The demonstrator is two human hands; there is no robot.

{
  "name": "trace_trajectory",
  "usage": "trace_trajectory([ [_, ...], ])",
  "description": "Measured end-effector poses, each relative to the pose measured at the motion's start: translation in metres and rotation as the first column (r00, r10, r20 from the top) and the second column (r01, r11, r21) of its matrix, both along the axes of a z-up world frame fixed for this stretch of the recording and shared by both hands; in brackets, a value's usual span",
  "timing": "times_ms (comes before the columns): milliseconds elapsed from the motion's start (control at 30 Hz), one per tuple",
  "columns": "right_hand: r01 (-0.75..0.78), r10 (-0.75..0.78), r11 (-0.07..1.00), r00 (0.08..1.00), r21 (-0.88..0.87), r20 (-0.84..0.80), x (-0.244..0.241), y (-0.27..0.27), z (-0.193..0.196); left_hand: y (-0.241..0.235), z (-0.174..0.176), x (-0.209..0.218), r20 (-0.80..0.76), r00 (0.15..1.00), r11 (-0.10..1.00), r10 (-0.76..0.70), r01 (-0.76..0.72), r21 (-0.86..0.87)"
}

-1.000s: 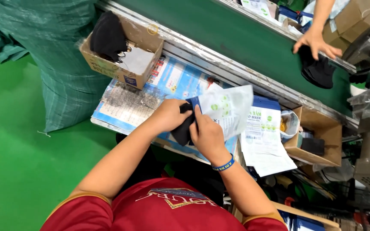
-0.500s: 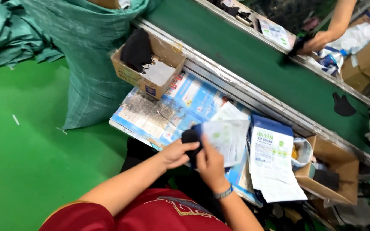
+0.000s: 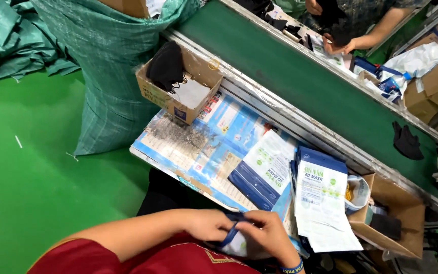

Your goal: The recorder is packing individual masks into plastic sleeves and then into larger boxes at a conveyor belt.

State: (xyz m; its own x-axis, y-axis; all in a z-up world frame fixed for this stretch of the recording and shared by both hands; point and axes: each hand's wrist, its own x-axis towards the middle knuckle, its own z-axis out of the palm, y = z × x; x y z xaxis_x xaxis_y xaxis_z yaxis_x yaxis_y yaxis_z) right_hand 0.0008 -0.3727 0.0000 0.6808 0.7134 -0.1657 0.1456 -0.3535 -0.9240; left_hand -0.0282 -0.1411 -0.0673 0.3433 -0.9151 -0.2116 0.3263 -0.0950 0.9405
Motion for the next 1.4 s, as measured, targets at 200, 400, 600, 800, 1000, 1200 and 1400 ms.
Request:
trace_trajectory([
  [200, 0.45, -0.446, 0.892, 0.891, -0.035, 0.081, 0.001, -0.013, -0.018, 0.025, 0.091, 0.003, 0.787, 0.304, 0.721, 0.537, -0.649, -0.242],
  [400, 0.408, -0.421, 0.907, 0.891, 0.109, 0.169, -0.005, -0.013, -0.004, 0.017, 0.08, 0.013, 0.806, 0.526, 0.776, 0.273, -0.615, 0.138],
  [600, 0.553, -0.57, 0.805, 0.821, 0.213, 0.024, -0.007, -0.04, 0.008, 0.015, 0.103, 0.032, 0.757, 0.615, 0.856, 0.22, -0.494, 0.152],
  [800, 0.639, -0.656, 0.705, 0.752, 0.307, -0.058, 0.001, -0.078, -0.026, 0.009, 0.104, 0.044, 0.849, 0.397, 0.875, 0.349, -0.463, -0.143],
  [1000, 0.691, -0.727, 0.639, 0.686, 0.337, -0.029, 0.004, -0.079, -0.038, 0.0, 0.102, 0.05, 0.839, 0.441, 0.89, 0.319, -0.445, -0.105],
  [1200, 0.701, -0.78, 0.588, 0.624, 0.403, 0.053, 0.011, -0.065, -0.017, 0.0, 0.119, 0.062, 0.857, 0.463, 0.907, 0.229, -0.421, -0.015],
  [1400, 0.56, -0.599, 0.8, 0.757, 0.214, 0.259, 0.007, -0.037, 0.008, -0.002, 0.112, 0.065, 0.863, 0.348, 0.881, 0.366, -0.428, -0.201],
])
